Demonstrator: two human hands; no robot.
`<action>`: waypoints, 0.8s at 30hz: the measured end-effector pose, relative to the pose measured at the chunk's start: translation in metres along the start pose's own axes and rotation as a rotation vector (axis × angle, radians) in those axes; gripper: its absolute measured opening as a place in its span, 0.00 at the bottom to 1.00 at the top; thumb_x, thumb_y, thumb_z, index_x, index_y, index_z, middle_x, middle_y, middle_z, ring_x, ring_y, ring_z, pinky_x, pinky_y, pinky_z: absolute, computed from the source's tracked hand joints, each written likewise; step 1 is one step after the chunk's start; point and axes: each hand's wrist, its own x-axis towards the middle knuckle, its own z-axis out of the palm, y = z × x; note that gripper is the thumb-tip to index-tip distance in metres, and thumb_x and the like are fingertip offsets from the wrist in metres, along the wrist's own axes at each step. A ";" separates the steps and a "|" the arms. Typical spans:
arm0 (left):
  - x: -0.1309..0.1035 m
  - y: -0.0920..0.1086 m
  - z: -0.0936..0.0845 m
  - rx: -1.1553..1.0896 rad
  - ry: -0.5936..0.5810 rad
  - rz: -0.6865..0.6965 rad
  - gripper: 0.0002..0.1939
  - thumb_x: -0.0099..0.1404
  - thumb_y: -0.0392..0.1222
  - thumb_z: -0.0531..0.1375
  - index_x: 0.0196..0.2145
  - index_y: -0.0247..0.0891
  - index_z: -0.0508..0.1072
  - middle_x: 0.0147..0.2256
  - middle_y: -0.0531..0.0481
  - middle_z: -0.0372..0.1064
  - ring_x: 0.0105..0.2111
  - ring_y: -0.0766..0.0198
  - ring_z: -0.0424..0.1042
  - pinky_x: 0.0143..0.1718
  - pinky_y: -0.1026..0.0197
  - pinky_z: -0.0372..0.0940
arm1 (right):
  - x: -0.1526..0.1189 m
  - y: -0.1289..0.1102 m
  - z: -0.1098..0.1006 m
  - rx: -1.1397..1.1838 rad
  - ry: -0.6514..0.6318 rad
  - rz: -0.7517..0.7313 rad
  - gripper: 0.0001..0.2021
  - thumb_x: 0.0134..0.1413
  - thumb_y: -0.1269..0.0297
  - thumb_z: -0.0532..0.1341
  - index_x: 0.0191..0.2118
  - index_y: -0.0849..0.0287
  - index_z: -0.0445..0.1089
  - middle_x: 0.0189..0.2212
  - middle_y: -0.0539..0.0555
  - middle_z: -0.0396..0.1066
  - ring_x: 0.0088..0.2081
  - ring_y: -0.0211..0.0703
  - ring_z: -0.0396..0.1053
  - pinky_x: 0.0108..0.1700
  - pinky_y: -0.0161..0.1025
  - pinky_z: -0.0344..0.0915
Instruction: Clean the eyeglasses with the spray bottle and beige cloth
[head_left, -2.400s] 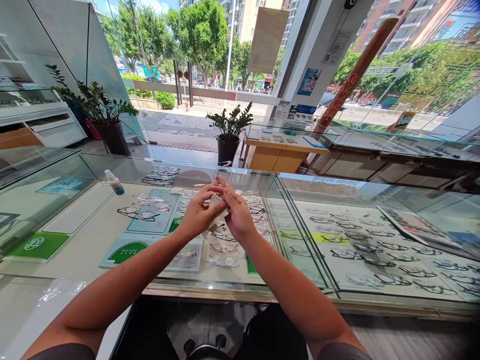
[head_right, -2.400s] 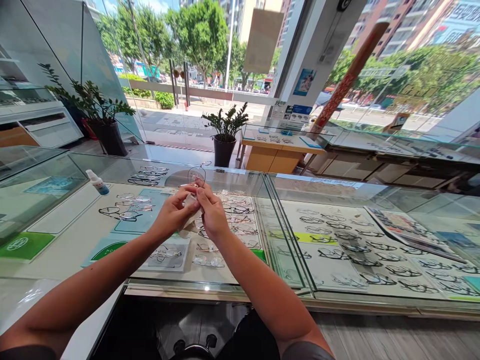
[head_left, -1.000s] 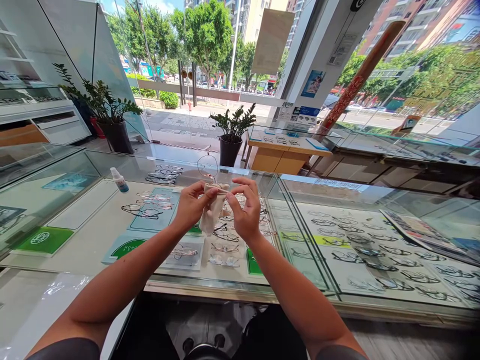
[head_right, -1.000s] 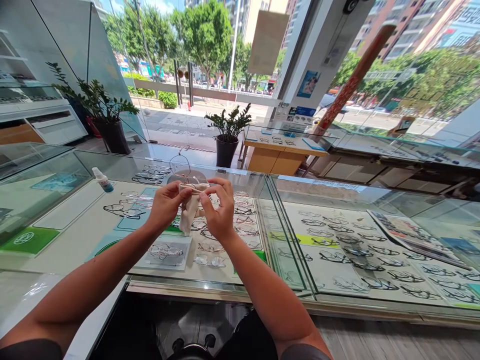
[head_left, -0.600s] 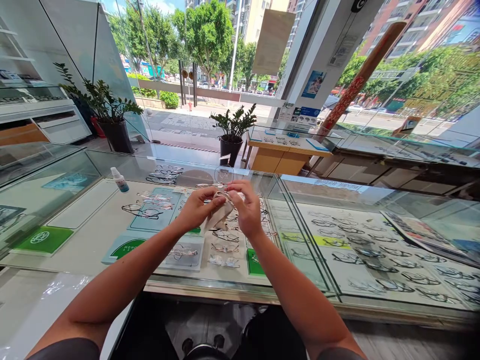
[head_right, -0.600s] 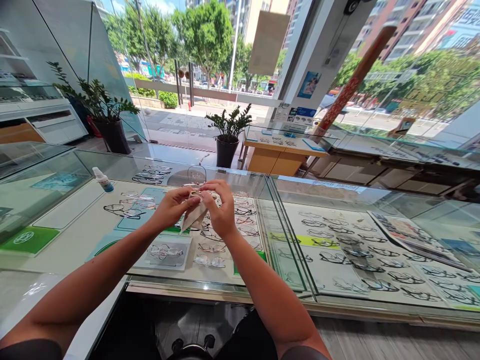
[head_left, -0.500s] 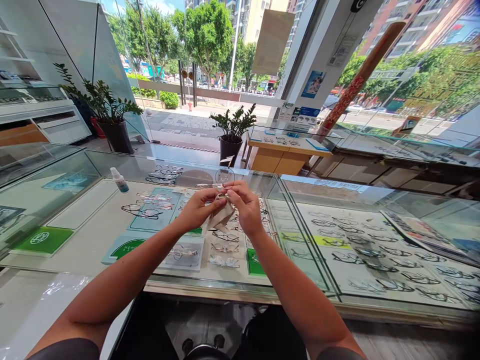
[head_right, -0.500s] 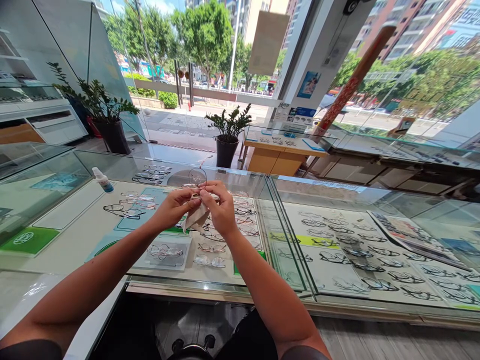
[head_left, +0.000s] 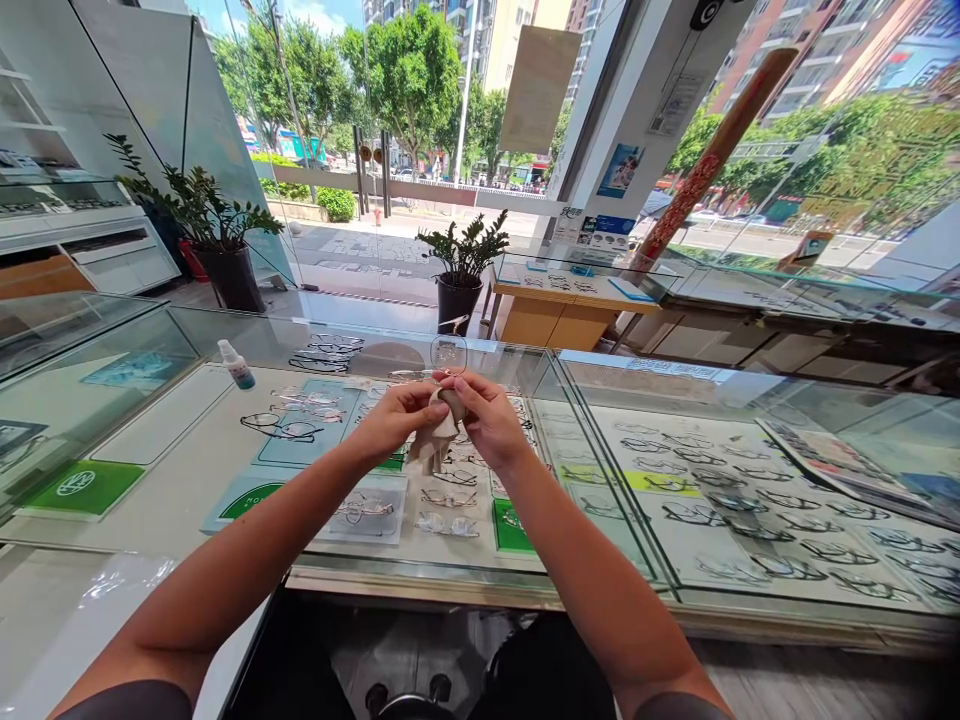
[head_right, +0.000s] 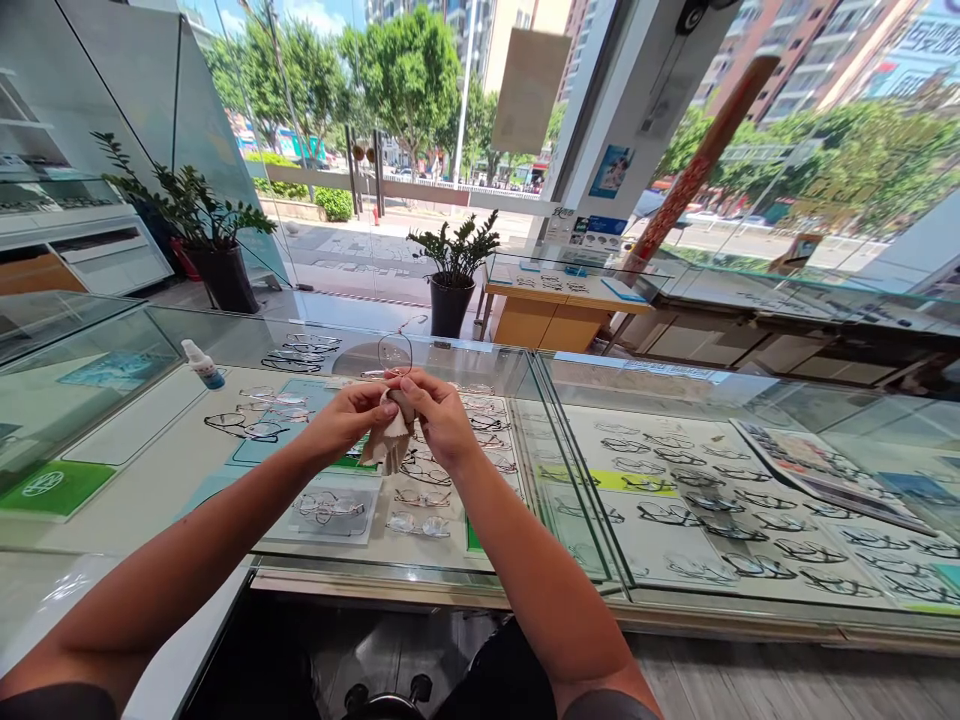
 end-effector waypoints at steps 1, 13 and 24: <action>0.000 -0.001 0.002 -0.031 0.013 -0.015 0.24 0.59 0.60 0.79 0.39 0.36 0.84 0.35 0.48 0.75 0.33 0.63 0.70 0.35 0.62 0.65 | 0.000 0.001 0.000 0.009 0.003 0.003 0.15 0.50 0.41 0.79 0.35 0.45 0.87 0.52 0.54 0.85 0.61 0.58 0.77 0.66 0.58 0.75; -0.004 -0.002 0.014 0.021 0.046 -0.020 0.30 0.60 0.63 0.77 0.45 0.35 0.80 0.32 0.51 0.71 0.29 0.67 0.66 0.31 0.64 0.60 | -0.002 0.006 0.002 0.067 0.035 0.041 0.17 0.50 0.42 0.80 0.35 0.48 0.86 0.55 0.55 0.85 0.61 0.57 0.78 0.64 0.55 0.78; -0.011 0.001 0.012 0.160 -0.020 0.014 0.28 0.69 0.66 0.69 0.38 0.35 0.71 0.29 0.54 0.62 0.28 0.68 0.58 0.30 0.63 0.53 | 0.001 0.007 0.001 0.204 0.038 0.060 0.14 0.47 0.45 0.83 0.33 0.46 0.86 0.47 0.47 0.87 0.56 0.44 0.80 0.59 0.40 0.78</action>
